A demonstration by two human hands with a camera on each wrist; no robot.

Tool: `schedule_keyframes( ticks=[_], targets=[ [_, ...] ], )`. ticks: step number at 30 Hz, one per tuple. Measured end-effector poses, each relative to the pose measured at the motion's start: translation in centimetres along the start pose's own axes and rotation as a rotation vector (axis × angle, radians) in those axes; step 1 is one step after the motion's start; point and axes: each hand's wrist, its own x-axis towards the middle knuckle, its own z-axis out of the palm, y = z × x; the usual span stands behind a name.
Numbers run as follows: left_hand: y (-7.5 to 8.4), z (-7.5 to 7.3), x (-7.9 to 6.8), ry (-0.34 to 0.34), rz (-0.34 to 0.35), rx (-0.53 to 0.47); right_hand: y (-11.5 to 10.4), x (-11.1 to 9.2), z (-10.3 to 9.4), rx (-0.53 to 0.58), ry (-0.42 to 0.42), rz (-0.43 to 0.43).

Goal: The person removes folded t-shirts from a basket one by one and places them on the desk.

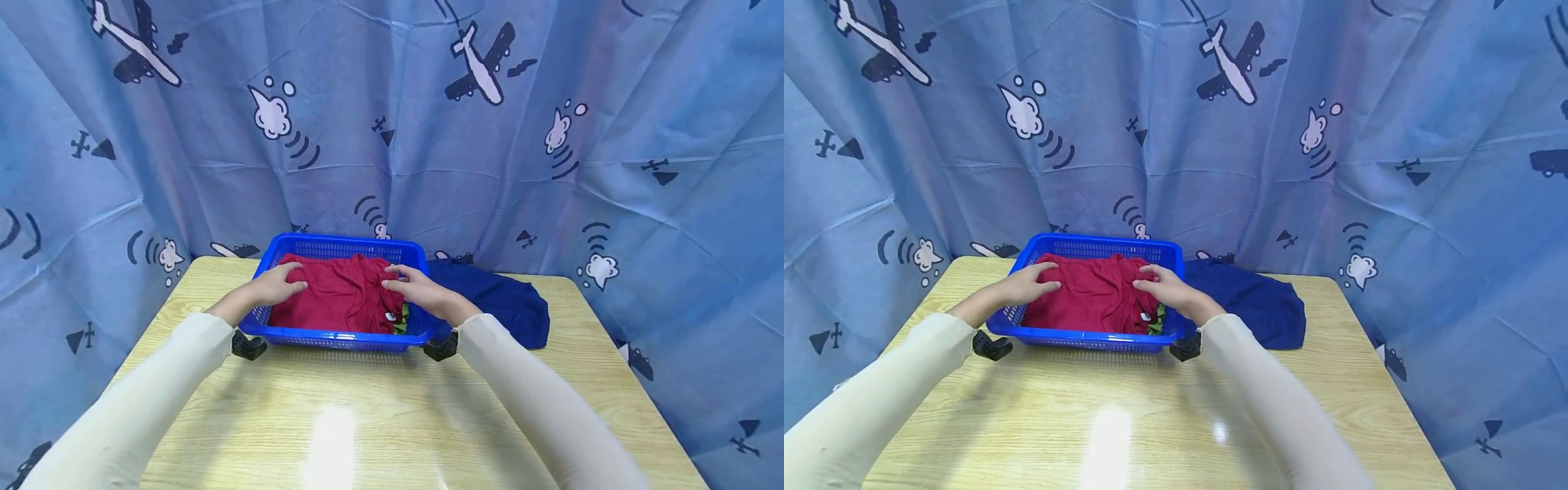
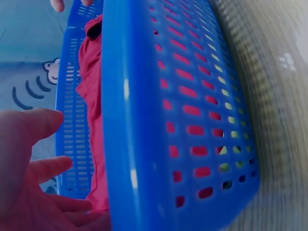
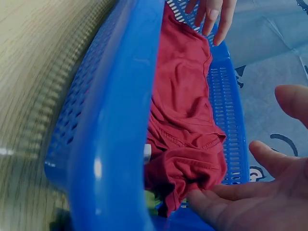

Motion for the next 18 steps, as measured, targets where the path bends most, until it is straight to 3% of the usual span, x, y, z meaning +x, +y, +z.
schedule_keyframes(
  ticks=[8, 13, 18],
  targets=[
    [0.5, 0.7, 0.0, -0.144, -0.089, -0.054, 0.0, 1.3, 1.1, -0.056, 0.027, 0.047],
    [0.4, 0.8, 0.0, -0.123, -0.143, -0.149, 0.1, 1.9, 1.7, -0.031, 0.051, 0.1],
    [0.0, 0.9, 0.1, -0.09, -0.225, -0.308, 0.2, 2.2, 1.9, -0.009, 0.101, 0.13]
  ],
)
